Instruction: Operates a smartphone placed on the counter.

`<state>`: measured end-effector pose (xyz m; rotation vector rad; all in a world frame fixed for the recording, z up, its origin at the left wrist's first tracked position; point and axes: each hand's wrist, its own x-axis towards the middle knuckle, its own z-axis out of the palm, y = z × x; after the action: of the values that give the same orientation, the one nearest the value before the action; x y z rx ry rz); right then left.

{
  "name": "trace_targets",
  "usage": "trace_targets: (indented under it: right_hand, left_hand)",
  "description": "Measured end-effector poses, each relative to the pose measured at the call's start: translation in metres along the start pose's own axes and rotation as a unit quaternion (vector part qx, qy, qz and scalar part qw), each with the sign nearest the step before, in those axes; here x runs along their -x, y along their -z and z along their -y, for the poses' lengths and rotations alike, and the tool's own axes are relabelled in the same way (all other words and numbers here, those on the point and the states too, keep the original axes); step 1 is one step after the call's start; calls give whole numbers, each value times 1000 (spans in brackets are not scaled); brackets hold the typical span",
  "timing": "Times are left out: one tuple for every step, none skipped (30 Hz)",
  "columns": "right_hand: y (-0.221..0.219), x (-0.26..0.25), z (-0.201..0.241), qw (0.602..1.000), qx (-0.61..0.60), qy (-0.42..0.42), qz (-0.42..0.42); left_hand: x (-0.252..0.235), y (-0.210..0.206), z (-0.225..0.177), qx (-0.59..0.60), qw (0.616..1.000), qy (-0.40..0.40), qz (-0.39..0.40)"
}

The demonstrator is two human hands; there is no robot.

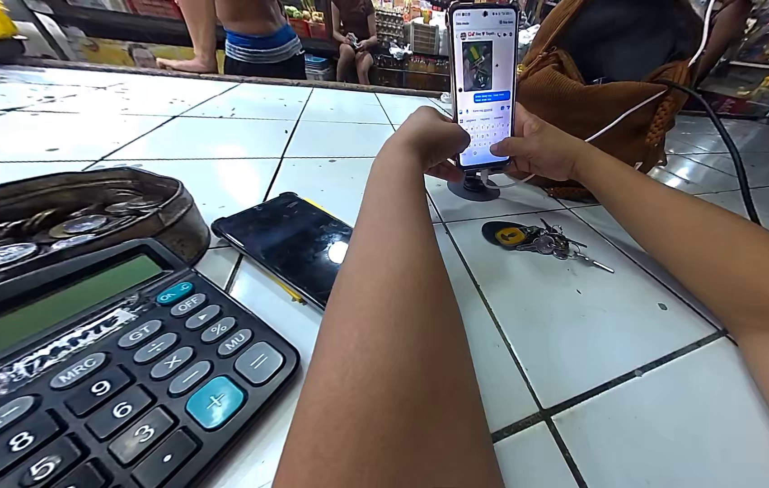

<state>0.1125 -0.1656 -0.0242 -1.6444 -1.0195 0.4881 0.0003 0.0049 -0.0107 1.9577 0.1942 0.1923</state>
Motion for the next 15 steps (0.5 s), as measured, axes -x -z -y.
trace_targets:
  right_hand:
    - [0,1,1,1000,1,0,3]
    - [-1,1,1,1000,3,0,2]
    - [-2,1,1,1000,6,0,-4]
    - [-2,1,1,1000,8,0,-8]
    - [-2,1,1,1000,10,-2,-10]
    - [-1,1,1,1000,10,-3,-9]
    - [-1,0,1,1000,8,-4,-5]
    - [0,0,1,1000,5,-4,0]
    - [0,0,1,1000,3,-4,3]
    - [0,0,1,1000,2,-4,5]
    - [0,0,1,1000,2,-4,7]
    - [1,0,0,1000,0,-5,8]
    - [1,0,0,1000,-1,-4,9]
    - [1,-1,-1,1000,-2,-4,9]
    - [1,-1,-1,1000,-3,-4,8]
  left_hand:
    - [0,0,0,1,1000,0,0]
    - [0,0,0,1,1000,1,1]
    - [0,0,0,0,1000,1,2]
    - [0,0,0,-1,1000,0,2]
    - [0,1,0,-1,1000,0,2]
    - [0,0,0,-2,1000,2,-1]
    - [0,0,-1,-1,1000,5,-5]
    - [0,-1,-1,2,1000,9,-10]
    - [0,-1,-2,5,1000,13,-14]
    - [0,-1,-2,8,1000,17,-17]
    - [0,-1,-3,11,1000,20,-19]
    - [1,-1,-3,12,999,23,-20]
    - [0,-1,-3,13,999,25,-19]
    - [0,-1,-3,13,999,25,-20]
    - [0,-1,-3,11,999,25,-20]
